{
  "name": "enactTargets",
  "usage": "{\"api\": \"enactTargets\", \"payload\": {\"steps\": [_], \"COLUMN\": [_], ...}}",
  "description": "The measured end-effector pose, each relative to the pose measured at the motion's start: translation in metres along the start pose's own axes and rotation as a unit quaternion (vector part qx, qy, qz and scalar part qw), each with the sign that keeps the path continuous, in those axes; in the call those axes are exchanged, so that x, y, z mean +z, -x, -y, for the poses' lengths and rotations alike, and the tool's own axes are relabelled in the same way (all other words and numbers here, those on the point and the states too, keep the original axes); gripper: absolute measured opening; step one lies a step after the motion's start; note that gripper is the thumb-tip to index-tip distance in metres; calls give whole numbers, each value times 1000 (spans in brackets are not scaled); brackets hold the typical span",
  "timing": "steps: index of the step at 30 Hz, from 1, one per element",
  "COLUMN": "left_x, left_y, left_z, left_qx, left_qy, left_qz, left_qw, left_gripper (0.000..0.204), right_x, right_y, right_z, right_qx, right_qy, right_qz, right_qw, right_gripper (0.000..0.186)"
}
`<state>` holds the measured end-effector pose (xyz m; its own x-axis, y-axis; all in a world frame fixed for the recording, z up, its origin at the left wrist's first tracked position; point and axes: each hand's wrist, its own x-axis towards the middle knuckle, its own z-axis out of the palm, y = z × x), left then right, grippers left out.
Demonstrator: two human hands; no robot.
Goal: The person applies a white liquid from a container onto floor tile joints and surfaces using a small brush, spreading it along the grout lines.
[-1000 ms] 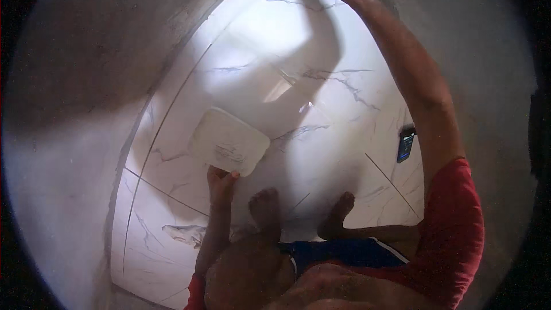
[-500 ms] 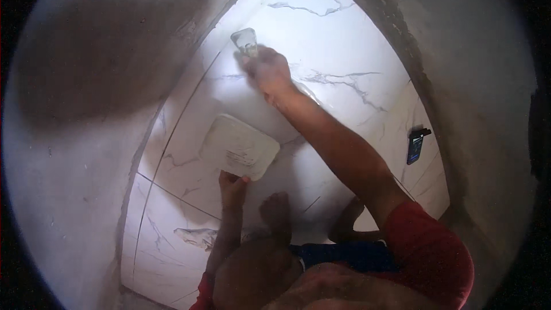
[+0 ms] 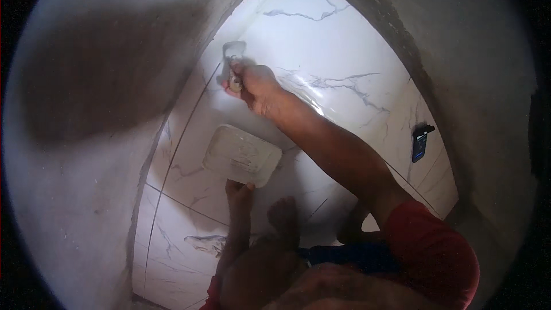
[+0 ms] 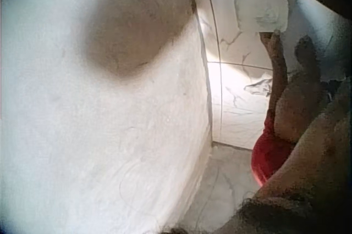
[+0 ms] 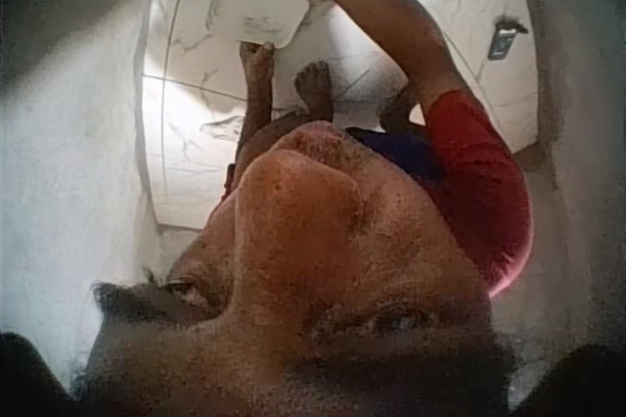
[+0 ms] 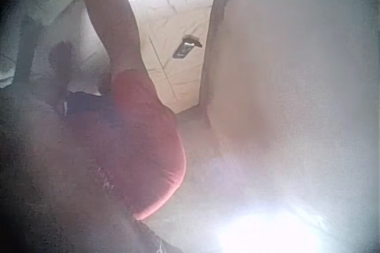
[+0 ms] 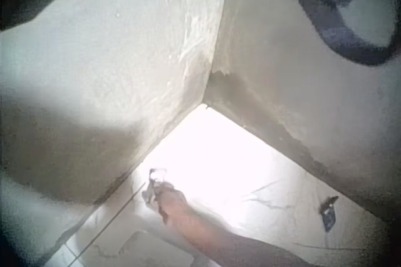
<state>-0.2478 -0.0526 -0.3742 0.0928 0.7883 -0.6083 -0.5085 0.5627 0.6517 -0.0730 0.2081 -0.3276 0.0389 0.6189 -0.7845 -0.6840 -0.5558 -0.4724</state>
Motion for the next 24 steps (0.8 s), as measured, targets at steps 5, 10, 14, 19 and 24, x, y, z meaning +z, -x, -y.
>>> {"api": "enactTargets", "payload": {"steps": [5,10,14,19,24], "left_x": [-4,-9,-10,-5,-10], "left_y": [0,-1,1,0,3], "left_z": [3,4,4,-2,3], "left_qx": [4,7,8,4,-1], "left_qy": [20,26,10,20,19], "left_qz": [1,34,29,48,12], "left_qw": [1000,999,1000,999,1000], "left_gripper": [72,74,74,73,73], "right_x": [1,4,5,0,-12], "right_y": [0,-21,-38,-55,-78], "right_z": [2,11,32,74,121], "right_qx": [71,17,-21,-56,-71], "right_qy": [-30,-26,-62,-50,-88], "right_qz": [78,61,21,-27,-15], "right_qw": [994,998,998,997,993], "right_gripper": [19,15,13,18,23]}}
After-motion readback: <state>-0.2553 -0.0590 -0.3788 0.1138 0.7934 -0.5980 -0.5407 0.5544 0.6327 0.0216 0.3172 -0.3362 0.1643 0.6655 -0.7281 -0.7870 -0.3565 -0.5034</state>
